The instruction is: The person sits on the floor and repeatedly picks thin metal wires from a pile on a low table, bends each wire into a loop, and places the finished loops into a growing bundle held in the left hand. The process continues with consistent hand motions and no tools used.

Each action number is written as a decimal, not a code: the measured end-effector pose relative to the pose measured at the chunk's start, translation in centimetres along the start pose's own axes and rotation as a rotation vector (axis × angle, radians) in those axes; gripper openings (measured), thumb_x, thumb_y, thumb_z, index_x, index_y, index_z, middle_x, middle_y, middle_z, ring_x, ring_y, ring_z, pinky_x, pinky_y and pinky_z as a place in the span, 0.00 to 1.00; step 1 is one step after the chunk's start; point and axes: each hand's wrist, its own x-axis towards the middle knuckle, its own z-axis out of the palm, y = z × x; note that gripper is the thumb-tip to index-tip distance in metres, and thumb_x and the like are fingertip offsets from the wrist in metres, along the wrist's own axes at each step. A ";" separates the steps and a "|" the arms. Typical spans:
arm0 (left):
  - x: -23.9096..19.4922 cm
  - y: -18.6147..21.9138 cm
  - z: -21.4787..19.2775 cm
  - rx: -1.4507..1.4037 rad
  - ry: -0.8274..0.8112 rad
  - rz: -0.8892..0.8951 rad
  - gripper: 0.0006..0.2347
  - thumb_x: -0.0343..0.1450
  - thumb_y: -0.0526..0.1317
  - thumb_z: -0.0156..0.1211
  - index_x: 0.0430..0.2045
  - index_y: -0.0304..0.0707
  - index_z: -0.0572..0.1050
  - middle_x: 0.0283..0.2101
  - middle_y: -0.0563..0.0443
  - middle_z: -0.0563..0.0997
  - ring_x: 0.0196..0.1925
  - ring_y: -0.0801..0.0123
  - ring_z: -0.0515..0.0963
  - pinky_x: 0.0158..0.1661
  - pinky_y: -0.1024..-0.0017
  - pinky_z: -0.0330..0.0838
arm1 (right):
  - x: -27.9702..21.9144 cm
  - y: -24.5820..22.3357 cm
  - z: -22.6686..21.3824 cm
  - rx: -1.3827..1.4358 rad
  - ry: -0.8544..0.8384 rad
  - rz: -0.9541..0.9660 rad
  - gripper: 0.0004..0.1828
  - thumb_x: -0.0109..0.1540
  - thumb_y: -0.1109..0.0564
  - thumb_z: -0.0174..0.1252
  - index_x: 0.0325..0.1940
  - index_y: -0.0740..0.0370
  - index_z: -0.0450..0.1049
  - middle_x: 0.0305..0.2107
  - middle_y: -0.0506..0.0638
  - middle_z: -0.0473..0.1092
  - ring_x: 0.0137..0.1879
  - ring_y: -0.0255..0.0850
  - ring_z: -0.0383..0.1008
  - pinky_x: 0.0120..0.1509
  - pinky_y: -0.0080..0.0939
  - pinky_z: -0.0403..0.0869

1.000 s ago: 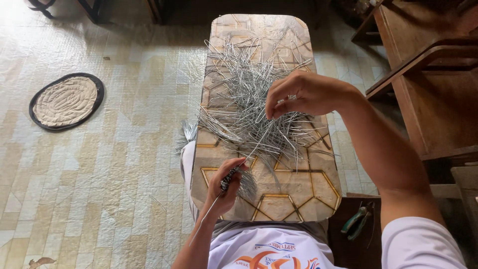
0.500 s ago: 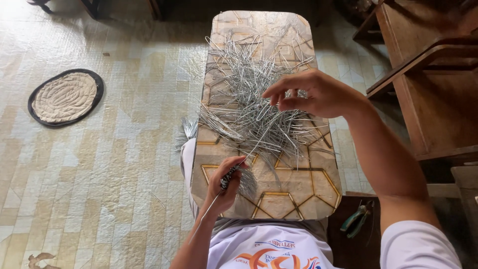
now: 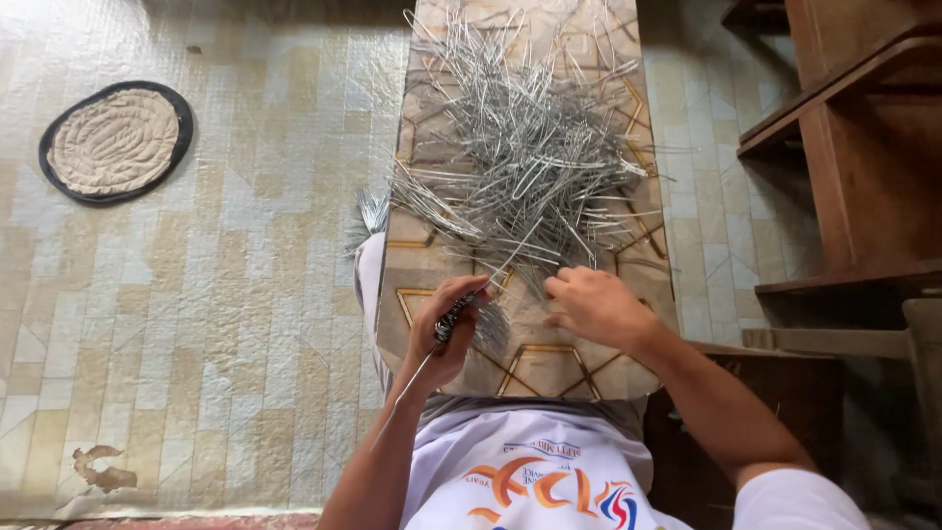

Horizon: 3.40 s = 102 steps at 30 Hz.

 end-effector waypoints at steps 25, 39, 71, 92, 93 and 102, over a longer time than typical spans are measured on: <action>0.3 0.0 0.2 0.011 -0.002 0.033 0.18 0.67 0.25 0.52 0.51 0.31 0.78 0.39 0.39 0.81 0.42 0.55 0.82 0.45 0.61 0.74 | -2.0 -1.1 -1.8 0.384 0.726 -0.246 0.15 0.62 0.59 0.62 0.53 0.52 0.78 0.44 0.50 0.73 0.52 0.49 0.77 0.56 0.48 0.75; 0.5 0.4 0.1 0.022 -0.005 0.035 0.17 0.67 0.26 0.52 0.50 0.31 0.78 0.40 0.39 0.82 0.42 0.56 0.83 0.44 0.60 0.75 | -0.6 -3.9 -10.3 0.536 0.705 -0.270 0.18 0.69 0.61 0.53 0.63 0.68 0.73 0.37 0.56 0.76 0.46 0.53 0.79 0.52 0.50 0.76; -0.4 -2.0 0.8 0.104 -0.144 0.081 0.12 0.68 0.34 0.64 0.45 0.40 0.78 0.35 0.47 0.81 0.39 0.50 0.84 0.60 0.52 0.68 | 8.6 18.4 -7.2 0.584 0.813 0.460 0.12 0.67 0.50 0.65 0.54 0.50 0.80 0.41 0.51 0.78 0.47 0.49 0.80 0.53 0.46 0.78; -0.5 0.1 0.6 0.040 -0.174 -0.054 0.15 0.66 0.28 0.50 0.46 0.42 0.72 0.37 0.50 0.76 0.32 0.71 0.76 0.36 0.75 0.74 | 20.6 19.2 -9.3 0.531 0.293 0.575 0.13 0.66 0.51 0.63 0.50 0.59 0.82 0.46 0.55 0.79 0.51 0.45 0.78 0.55 0.45 0.74; -0.2 0.3 0.5 0.040 -0.170 -0.051 0.15 0.66 0.28 0.50 0.46 0.42 0.72 0.37 0.50 0.76 0.32 0.71 0.76 0.36 0.75 0.74 | 20.3 18.6 -9.9 0.527 0.293 0.571 0.13 0.66 0.51 0.63 0.50 0.59 0.82 0.46 0.55 0.79 0.51 0.45 0.78 0.55 0.45 0.74; -0.1 0.6 0.6 0.048 -0.180 -0.061 0.16 0.65 0.27 0.48 0.45 0.42 0.71 0.34 0.53 0.76 0.30 0.73 0.75 0.34 0.75 0.72 | 16.4 15.6 -14.5 0.953 0.721 0.355 0.05 0.68 0.55 0.58 0.43 0.59 0.73 0.38 0.50 0.74 0.46 0.41 0.74 0.53 0.40 0.77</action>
